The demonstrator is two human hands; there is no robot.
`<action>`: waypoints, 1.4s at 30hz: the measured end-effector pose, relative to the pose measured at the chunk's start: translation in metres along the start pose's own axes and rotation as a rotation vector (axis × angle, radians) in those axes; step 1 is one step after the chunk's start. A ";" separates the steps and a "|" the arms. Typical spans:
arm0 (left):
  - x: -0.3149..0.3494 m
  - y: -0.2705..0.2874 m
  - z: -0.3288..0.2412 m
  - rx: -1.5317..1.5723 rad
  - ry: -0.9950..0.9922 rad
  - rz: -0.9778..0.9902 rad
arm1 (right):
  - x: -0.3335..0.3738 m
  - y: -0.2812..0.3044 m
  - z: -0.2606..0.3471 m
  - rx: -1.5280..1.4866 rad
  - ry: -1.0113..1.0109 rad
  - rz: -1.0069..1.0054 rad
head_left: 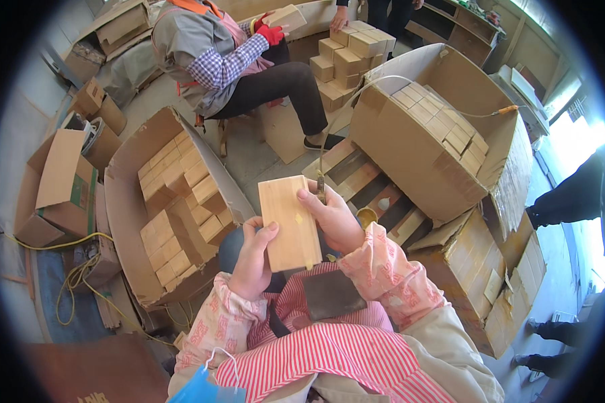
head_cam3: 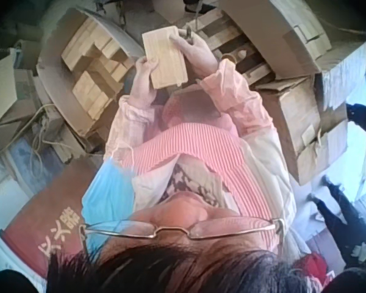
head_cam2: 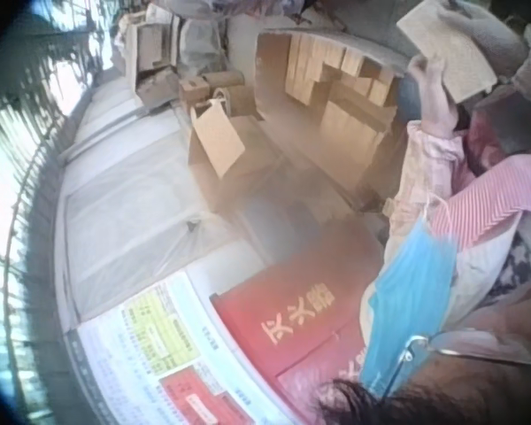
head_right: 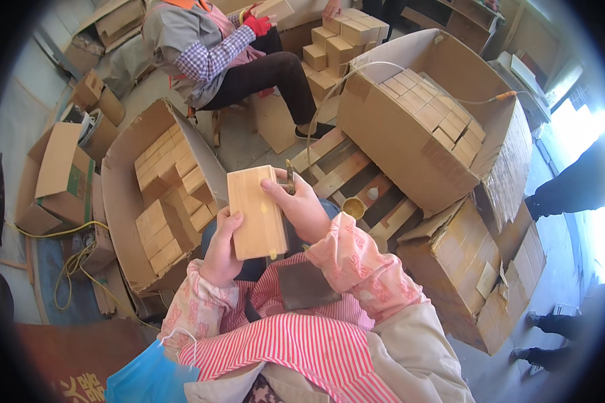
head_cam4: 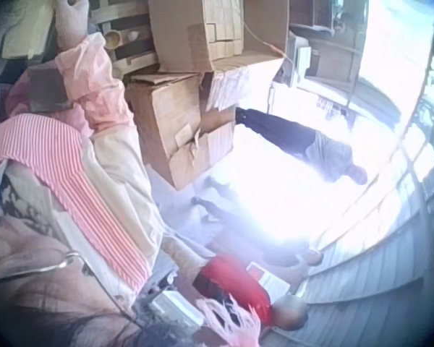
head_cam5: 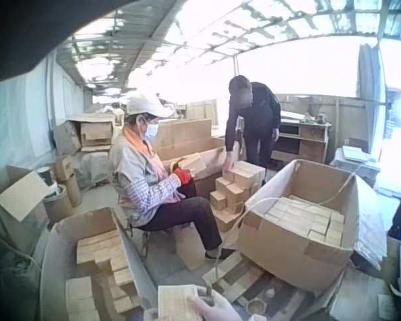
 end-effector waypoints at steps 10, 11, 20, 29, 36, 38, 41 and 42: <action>-0.045 0.021 0.029 0.160 -0.064 -0.112 | 0.070 0.018 0.025 1.037 0.826 0.082; -0.047 0.019 0.030 0.158 -0.067 -0.089 | 0.074 0.015 0.022 1.115 0.892 0.141; -0.048 0.020 0.039 0.120 -0.074 -0.126 | 0.067 0.019 0.024 1.140 0.877 0.084; -0.050 0.027 0.042 0.194 -0.046 -0.224 | 0.074 0.066 0.016 1.499 0.272 0.193; -0.052 0.025 0.047 0.203 -0.048 -0.184 | 0.085 0.059 0.031 1.278 0.382 0.070; -0.052 0.023 0.051 0.228 -0.036 -0.239 | 0.090 0.052 0.029 1.218 0.401 0.008; -0.051 0.019 0.053 0.206 -0.059 -0.232 | 0.100 0.040 0.025 1.283 0.423 0.014; -0.050 0.018 0.052 0.206 -0.054 -0.208 | 0.102 0.036 0.025 1.319 0.475 0.007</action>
Point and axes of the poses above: each hand's wrist, its own x-axis away from the middle knuckle, its own y-axis out of the back of the hand, z = x × y, the point moved 4 cm from there along -x, towards the middle knuckle, and after that the axes turned 1 degree about z, right-handed, at the moved point
